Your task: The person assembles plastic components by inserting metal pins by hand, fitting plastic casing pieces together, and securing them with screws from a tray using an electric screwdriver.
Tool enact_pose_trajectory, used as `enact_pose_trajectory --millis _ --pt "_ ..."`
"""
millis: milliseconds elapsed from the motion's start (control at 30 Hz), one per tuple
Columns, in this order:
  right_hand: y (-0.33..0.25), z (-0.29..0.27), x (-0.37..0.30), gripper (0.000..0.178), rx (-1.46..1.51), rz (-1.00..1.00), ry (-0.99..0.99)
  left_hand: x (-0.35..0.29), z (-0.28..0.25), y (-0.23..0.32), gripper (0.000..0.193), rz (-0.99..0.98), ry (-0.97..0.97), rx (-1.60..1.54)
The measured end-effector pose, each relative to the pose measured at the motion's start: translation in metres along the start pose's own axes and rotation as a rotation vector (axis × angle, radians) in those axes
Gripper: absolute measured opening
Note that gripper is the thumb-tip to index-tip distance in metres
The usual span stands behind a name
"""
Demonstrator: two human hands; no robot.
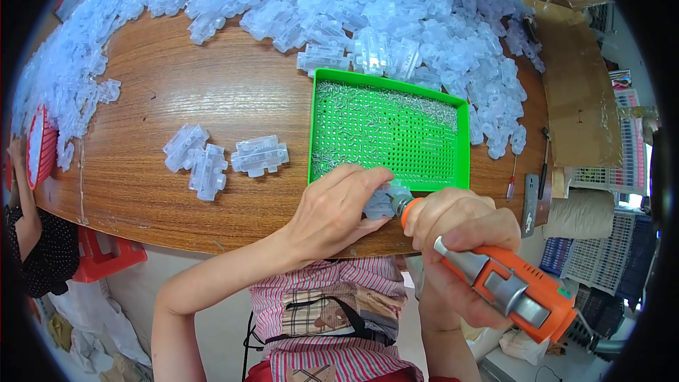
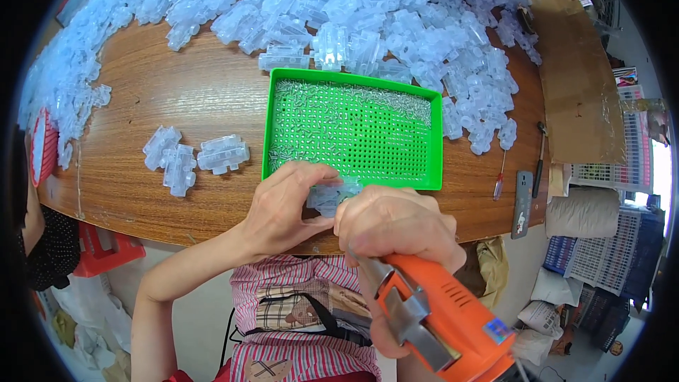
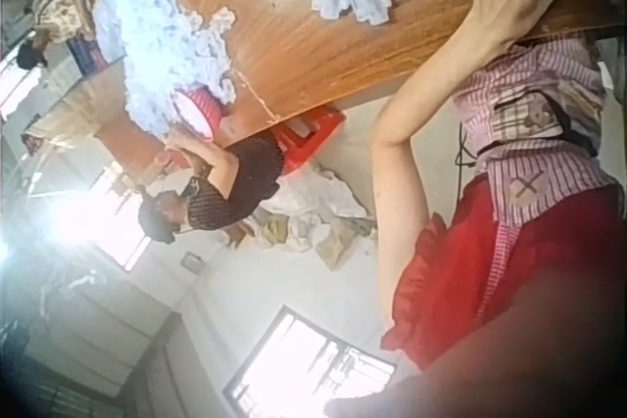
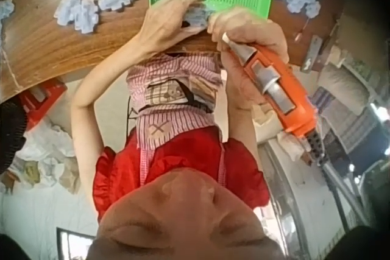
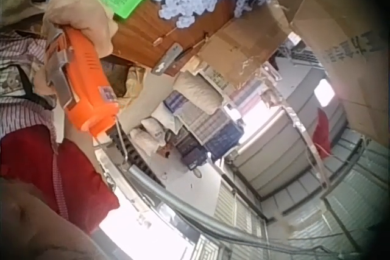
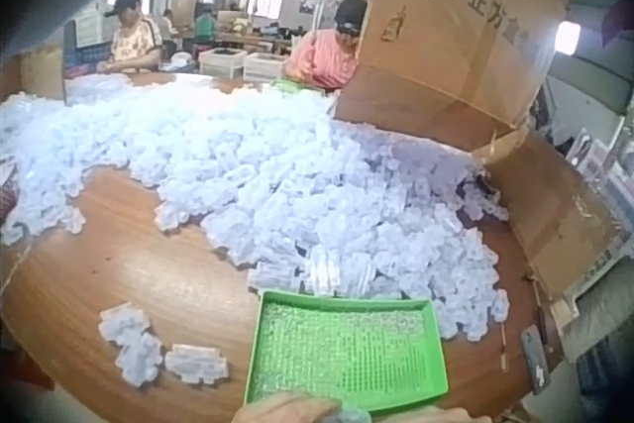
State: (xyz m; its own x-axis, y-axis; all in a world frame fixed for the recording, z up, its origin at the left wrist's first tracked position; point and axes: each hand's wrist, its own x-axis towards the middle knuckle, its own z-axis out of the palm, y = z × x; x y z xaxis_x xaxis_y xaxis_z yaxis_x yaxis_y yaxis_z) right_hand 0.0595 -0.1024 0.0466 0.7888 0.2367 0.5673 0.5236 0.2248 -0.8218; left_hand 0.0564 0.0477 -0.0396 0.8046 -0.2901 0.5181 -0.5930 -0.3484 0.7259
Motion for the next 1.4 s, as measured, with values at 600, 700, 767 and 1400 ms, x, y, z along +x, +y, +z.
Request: enact_pose_trajectory --millis 600,700,767,1400 --pt "-0.024 -0.036 0.021 0.065 0.173 0.012 0.367 0.03 -0.123 -0.02 0.048 -0.458 -0.058 0.49" --pt "-0.01 -0.034 0.013 0.067 0.158 0.05 0.363 0.035 -0.142 -0.031 0.052 -0.59 -0.213 0.502" --pt "-0.008 -0.032 0.012 0.069 0.124 0.056 0.378 0.044 -0.144 -0.042 0.045 -0.573 -0.283 0.514" --pt "0.001 -0.036 0.013 0.065 0.103 0.081 0.399 0.054 -0.122 -0.043 0.035 -0.226 0.014 0.039"
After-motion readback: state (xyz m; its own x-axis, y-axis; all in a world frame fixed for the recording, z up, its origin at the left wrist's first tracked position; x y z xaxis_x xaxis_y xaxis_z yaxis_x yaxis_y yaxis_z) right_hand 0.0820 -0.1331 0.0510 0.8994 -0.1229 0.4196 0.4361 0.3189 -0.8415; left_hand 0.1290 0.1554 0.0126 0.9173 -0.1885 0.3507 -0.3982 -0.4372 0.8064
